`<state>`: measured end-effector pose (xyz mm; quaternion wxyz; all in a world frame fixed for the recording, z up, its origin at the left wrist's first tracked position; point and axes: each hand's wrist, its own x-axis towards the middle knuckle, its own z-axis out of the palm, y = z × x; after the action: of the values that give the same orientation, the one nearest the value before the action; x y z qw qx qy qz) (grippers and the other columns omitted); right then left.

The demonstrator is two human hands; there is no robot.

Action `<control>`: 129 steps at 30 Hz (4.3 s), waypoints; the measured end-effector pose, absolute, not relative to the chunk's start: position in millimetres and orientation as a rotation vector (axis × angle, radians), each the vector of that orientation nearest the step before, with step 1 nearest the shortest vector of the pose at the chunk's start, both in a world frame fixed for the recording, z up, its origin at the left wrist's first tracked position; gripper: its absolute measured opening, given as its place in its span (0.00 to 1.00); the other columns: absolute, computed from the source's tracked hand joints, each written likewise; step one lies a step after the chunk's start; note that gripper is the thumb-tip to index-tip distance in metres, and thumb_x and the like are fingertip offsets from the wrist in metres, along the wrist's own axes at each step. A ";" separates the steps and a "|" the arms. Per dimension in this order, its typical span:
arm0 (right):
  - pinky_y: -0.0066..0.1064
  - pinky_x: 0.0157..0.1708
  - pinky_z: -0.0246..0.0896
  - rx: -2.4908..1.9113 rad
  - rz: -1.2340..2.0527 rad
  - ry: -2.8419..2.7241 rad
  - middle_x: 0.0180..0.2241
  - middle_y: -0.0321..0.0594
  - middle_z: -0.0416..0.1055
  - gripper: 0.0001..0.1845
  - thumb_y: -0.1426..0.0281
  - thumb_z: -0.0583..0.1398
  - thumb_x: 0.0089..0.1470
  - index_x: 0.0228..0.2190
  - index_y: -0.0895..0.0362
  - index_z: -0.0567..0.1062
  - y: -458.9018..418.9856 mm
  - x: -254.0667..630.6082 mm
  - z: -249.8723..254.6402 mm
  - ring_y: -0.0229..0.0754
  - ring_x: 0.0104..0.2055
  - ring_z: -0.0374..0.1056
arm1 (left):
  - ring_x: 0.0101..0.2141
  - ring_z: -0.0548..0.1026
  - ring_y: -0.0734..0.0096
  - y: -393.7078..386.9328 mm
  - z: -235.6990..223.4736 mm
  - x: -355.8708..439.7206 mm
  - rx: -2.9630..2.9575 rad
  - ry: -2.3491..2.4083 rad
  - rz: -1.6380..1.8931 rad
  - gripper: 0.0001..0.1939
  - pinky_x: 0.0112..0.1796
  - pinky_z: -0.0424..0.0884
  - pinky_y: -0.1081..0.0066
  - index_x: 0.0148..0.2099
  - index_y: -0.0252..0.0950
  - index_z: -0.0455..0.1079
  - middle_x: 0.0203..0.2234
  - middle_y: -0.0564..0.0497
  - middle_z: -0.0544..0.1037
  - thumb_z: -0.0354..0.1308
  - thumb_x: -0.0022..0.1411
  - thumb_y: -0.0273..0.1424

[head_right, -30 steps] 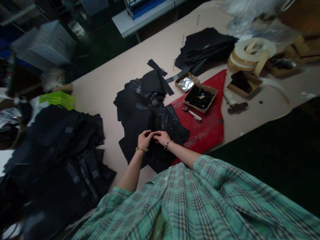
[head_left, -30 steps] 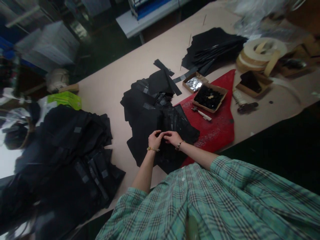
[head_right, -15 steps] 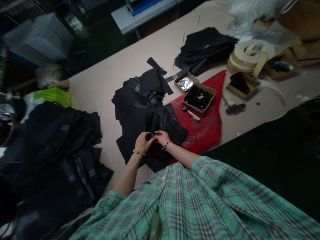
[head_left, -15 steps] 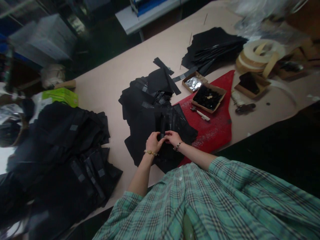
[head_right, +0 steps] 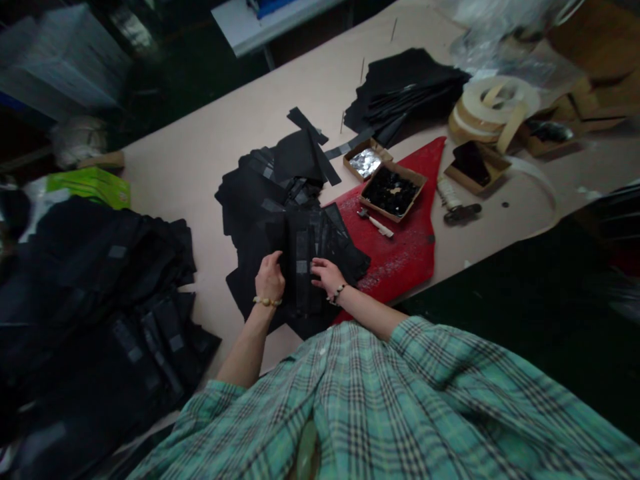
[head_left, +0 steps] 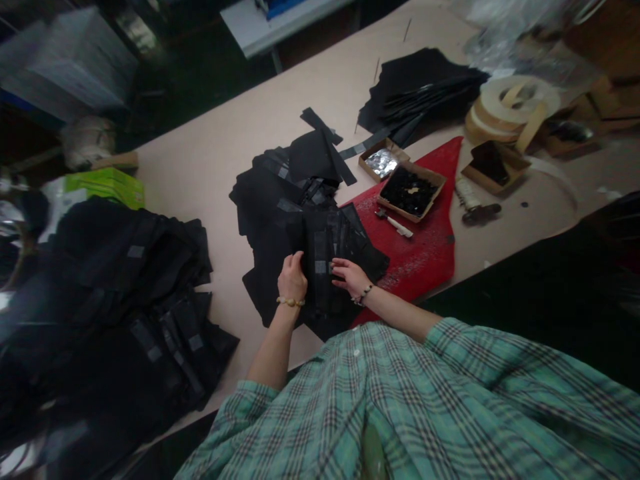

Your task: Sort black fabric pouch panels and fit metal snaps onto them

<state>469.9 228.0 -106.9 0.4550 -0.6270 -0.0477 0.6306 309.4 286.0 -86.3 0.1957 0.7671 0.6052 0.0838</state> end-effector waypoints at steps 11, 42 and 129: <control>0.25 0.31 0.64 -1.616 1.576 -0.231 0.44 0.40 0.77 0.15 0.73 0.61 0.49 0.41 0.54 0.73 227.4 470.9 -104.1 0.37 0.40 0.72 | 0.48 0.74 0.59 265.8 -102.6 334.1 2.078 1.661 0.022 0.17 0.45 0.71 0.65 0.54 0.38 0.68 0.47 0.43 0.74 0.54 0.63 0.31; 0.34 0.48 0.64 -1.750 1.086 -1.045 0.42 0.38 0.71 0.19 0.78 0.60 0.44 0.40 0.54 0.71 239.0 454.5 -128.5 0.40 0.42 0.69 | 0.45 0.76 0.69 329.3 -56.2 259.8 2.111 1.428 0.152 0.21 0.52 0.70 0.69 0.44 0.40 0.77 0.43 0.52 0.80 0.49 0.56 0.18; 0.24 0.24 0.70 -1.532 1.486 -0.382 0.20 0.27 0.63 0.13 0.74 0.68 0.41 0.26 0.56 0.67 282.4 442.5 -140.9 0.30 0.22 0.65 | 0.47 0.75 0.65 297.1 -119.1 290.4 1.717 1.684 0.503 0.24 0.48 0.70 0.67 0.58 0.36 0.61 0.48 0.46 0.75 0.55 0.58 0.27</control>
<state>442.5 282.4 -140.9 0.4676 -0.6246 -0.1559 0.6058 290.4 297.1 -119.1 0.3355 0.6584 0.6456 0.1928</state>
